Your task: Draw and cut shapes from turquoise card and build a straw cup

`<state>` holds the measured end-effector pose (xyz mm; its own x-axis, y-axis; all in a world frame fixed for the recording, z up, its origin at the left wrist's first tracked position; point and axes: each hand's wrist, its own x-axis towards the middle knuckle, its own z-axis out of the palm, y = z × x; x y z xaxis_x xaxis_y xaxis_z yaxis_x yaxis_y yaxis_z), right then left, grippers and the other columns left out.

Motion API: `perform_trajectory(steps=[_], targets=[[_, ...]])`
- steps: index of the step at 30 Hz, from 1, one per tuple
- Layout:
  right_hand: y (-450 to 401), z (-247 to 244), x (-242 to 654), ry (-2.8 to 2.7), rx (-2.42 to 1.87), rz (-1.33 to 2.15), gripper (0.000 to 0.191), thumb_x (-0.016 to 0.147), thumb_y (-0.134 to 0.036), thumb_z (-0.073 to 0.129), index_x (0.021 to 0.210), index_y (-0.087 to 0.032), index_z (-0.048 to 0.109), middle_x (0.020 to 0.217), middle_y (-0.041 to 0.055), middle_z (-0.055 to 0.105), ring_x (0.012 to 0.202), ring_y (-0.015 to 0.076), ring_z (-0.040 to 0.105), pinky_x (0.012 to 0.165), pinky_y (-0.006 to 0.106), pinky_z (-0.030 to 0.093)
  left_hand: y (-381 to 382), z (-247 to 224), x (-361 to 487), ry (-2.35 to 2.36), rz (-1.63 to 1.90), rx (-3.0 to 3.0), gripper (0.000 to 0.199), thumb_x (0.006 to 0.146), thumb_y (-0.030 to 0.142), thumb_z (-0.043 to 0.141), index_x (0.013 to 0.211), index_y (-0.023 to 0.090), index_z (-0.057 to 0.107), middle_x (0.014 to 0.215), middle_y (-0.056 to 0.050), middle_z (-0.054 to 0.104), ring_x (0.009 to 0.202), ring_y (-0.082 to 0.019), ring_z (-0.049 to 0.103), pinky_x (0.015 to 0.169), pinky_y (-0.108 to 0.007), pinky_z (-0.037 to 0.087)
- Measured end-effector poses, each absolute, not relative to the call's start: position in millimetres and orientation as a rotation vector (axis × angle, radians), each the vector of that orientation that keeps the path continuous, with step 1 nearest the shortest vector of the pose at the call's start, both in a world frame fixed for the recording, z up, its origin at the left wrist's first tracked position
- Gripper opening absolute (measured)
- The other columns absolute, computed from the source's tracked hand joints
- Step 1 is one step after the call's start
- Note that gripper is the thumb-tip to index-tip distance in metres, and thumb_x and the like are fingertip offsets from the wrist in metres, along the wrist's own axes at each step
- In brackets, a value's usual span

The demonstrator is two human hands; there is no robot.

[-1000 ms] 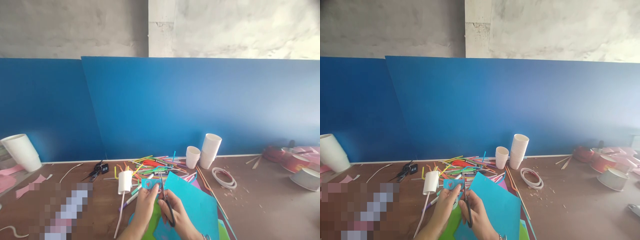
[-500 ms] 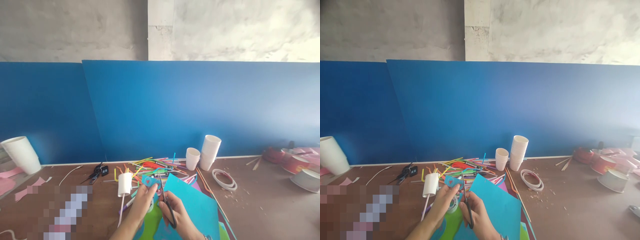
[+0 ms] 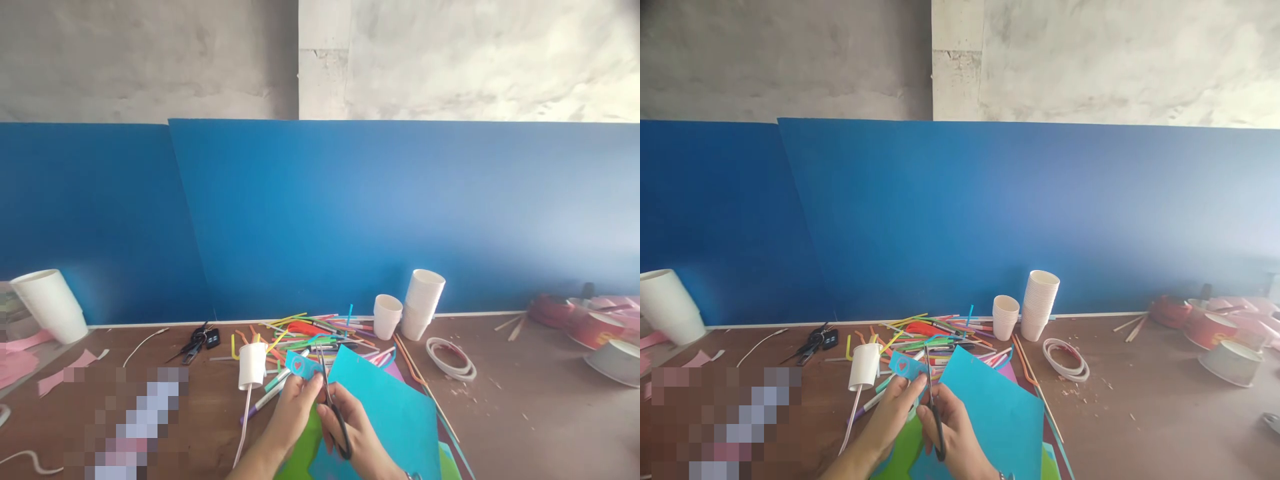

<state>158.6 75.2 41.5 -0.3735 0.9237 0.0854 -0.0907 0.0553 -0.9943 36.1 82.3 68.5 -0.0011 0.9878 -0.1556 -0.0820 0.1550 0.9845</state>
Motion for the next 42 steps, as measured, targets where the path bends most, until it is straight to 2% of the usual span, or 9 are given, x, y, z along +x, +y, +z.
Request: perform_trajectory(steps=[7,16,23,28,32,36,40,42], targets=[[75,43,158,-1.431,-0.909,1.479,0.046,0.075,-0.063,0.057,0.078,-0.019,0.044,0.041,-0.0117,0.037,0.033,0.0039,0.030,0.033,0.016,0.023,85,67,33,1.292,1.143,1.020,0.043,0.065,0.056,0.065,0.060,0.022,0.041,0.058,0.007,0.040,0.060,-0.011,0.041,0.061,-0.027,0.034],[78,40,159,-1.428,-0.917,1.500,0.045,0.075,-0.061,0.059,0.078,-0.019,0.045,0.039,-0.0126,0.037,0.031,0.0038,0.030,0.032,0.016,0.023,89,66,21,1.196,1.059,1.106,0.044,0.066,0.060,0.063,0.066,0.020,0.046,0.062,0.005,0.046,0.062,-0.012,0.045,0.061,-0.026,0.033],[76,44,158,-1.414,-0.923,1.491,0.047,0.073,-0.064,0.059,0.076,-0.019,0.044,0.039,-0.0125,0.037,0.030,0.0030,0.029,0.031,0.015,0.021,89,59,29,1.308,1.141,1.171,0.043,0.073,0.062,0.054,0.066,0.021,0.043,0.066,0.004,0.043,0.071,-0.016,0.046,0.070,-0.028,0.035],[77,38,157,-1.421,-0.880,1.506,0.048,0.072,-0.063,0.060,0.079,-0.018,0.045,0.042,-0.0112,0.041,0.031,0.0035,0.034,0.032,0.015,0.023,85,57,35,1.305,1.201,1.173,0.042,0.073,0.059,0.056,0.061,0.022,0.039,0.061,0.006,0.038,0.064,-0.014,0.043,0.066,-0.028,0.036],[78,39,159,-1.433,-0.878,1.517,0.046,0.073,-0.061,0.060,0.081,-0.018,0.046,0.044,-0.0108,0.042,0.032,0.0035,0.034,0.032,0.015,0.024,88,58,29,1.186,1.143,1.228,0.039,0.074,0.057,0.056,0.066,0.020,0.046,0.065,0.004,0.046,0.067,-0.015,0.047,0.067,-0.028,0.037],[80,41,160,-1.458,-0.892,1.526,0.048,0.072,-0.063,0.060,0.079,-0.018,0.046,0.042,-0.0115,0.041,0.031,0.0028,0.032,0.032,0.015,0.023,94,54,22,1.213,1.118,1.275,0.039,0.074,0.057,0.057,0.067,0.020,0.047,0.064,0.004,0.046,0.067,-0.014,0.046,0.068,-0.028,0.037],[81,39,160,-1.485,-0.899,1.505,0.050,0.071,-0.067,0.058,0.076,-0.018,0.046,0.041,-0.0119,0.038,0.031,0.0028,0.031,0.032,0.015,0.023,97,54,18,1.084,1.062,1.274,0.043,0.074,0.060,0.055,0.084,0.018,0.056,0.074,0.000,0.056,0.077,-0.018,0.052,0.074,-0.030,0.039],[81,39,160,-1.490,-0.912,1.501,0.050,0.071,-0.066,0.058,0.076,-0.018,0.046,0.042,-0.0118,0.038,0.031,0.0029,0.032,0.032,0.015,0.024,97,58,16,1.079,1.038,1.274,0.043,0.074,0.059,0.056,0.087,0.018,0.057,0.075,-0.001,0.057,0.078,-0.018,0.053,0.075,-0.030,0.040]])
